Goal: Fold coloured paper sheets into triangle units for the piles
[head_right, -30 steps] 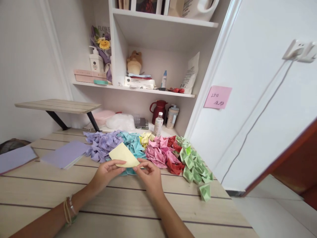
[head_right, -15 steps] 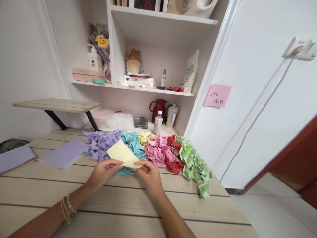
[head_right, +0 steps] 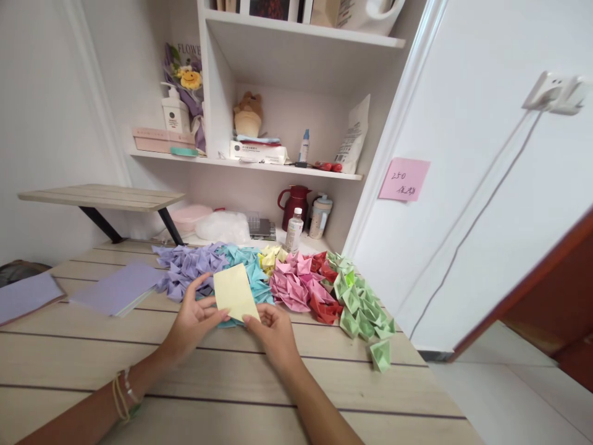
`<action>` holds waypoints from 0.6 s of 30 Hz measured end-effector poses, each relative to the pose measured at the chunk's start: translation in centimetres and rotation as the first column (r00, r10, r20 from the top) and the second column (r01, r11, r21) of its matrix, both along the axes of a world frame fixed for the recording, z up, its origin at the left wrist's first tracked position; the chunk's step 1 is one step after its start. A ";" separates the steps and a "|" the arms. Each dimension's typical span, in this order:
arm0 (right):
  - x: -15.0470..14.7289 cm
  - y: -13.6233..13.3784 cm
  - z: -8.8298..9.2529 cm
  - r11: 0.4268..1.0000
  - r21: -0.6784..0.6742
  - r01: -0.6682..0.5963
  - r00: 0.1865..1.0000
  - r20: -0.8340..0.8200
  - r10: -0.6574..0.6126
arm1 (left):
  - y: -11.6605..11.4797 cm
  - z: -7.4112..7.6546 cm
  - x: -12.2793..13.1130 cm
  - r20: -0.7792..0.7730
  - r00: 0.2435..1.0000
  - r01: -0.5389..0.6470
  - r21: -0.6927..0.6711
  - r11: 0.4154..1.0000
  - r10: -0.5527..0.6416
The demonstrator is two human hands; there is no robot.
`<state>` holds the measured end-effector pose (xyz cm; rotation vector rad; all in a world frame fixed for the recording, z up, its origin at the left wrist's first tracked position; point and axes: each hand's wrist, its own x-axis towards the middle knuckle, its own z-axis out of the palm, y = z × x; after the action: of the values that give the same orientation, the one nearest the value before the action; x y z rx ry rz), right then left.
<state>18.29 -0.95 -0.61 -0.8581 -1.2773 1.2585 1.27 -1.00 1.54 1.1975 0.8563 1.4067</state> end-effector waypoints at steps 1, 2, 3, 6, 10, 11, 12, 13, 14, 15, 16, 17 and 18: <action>0.0 0.0 0.0 1.000 0.008 -0.006 1.000 0.018 0.006 | 0.1 -0.1 -0.1 -0.003 1.000 0.006 -0.012 1.000 -0.006; 0.0 -0.1 0.1 1.000 0.017 -0.005 1.000 0.028 0.005 | 0.2 -0.2 -0.2 -0.018 1.000 0.022 -0.028 0.999 -0.023; 0.0 -0.1 0.1 1.000 0.026 0.000 0.999 0.036 -0.001 | 0.3 -0.4 -0.3 -0.048 0.997 0.052 -0.045 0.998 -0.054; 0.1 -0.2 0.2 0.997 0.073 0.013 0.994 0.105 -0.020 | 0.5 -0.8 -0.5 -0.162 0.972 0.155 -0.111 0.982 -0.172; 0.5 -0.3 0.5 0.956 0.275 0.101 0.922 0.336 -0.194 | 0.5 -0.8 -0.5 -0.146 0.969 0.184 -0.119 0.976 -0.200; 0.7 -0.3 0.6 0.936 0.329 0.128 0.889 0.380 -0.256 | 0.5 -0.8 -0.5 -0.142 0.972 0.175 -0.095 0.980 -0.187; 0.9 -0.3 0.7 0.920 0.366 0.139 0.864 0.409 -0.294 | 0.4 -0.8 -0.5 -0.154 0.974 0.155 -0.064 0.986 -0.163; 1.1 -0.3 0.9 0.913 0.386 0.130 0.853 0.426 -0.302 | 0.5 -0.8 -0.6 -0.176 0.976 0.122 -0.027 0.992 -0.125; 1.3 -0.4 1.1 0.911 0.398 0.106 0.856 0.430 -0.287 | 0.5 -0.9 -0.6 -0.202 0.976 0.081 0.011 0.997 -0.077; 1.5 -0.4 1.3 0.909 0.410 0.070 0.866 0.427 -0.259 | 0.6 -1.0 -0.7 -0.224 0.974 0.042 0.045 0.998 -0.031; 1.7 -0.5 1.5 0.903 0.429 0.031 0.877 0.421 -0.230 | 0.7 -1.2 -0.8 -0.235 0.972 0.011 0.072 0.997 0.006; 1.8 -0.5 1.7 0.892 0.452 0.001 0.885 0.415 -0.211 | 0.8 -1.4 -0.9 -0.238 0.971 0.001 0.089 0.996 0.020; 1.8 -0.6 1.8 0.881 0.473 -0.013 0.891 0.405 -0.204 | 0.9 -1.7 -0.9 -0.230 0.973 0.008 0.099 0.995 0.015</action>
<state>20.11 -1.53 1.18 -0.8659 -1.7864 0.6317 0.36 -0.07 -0.11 1.4573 0.9574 1.3430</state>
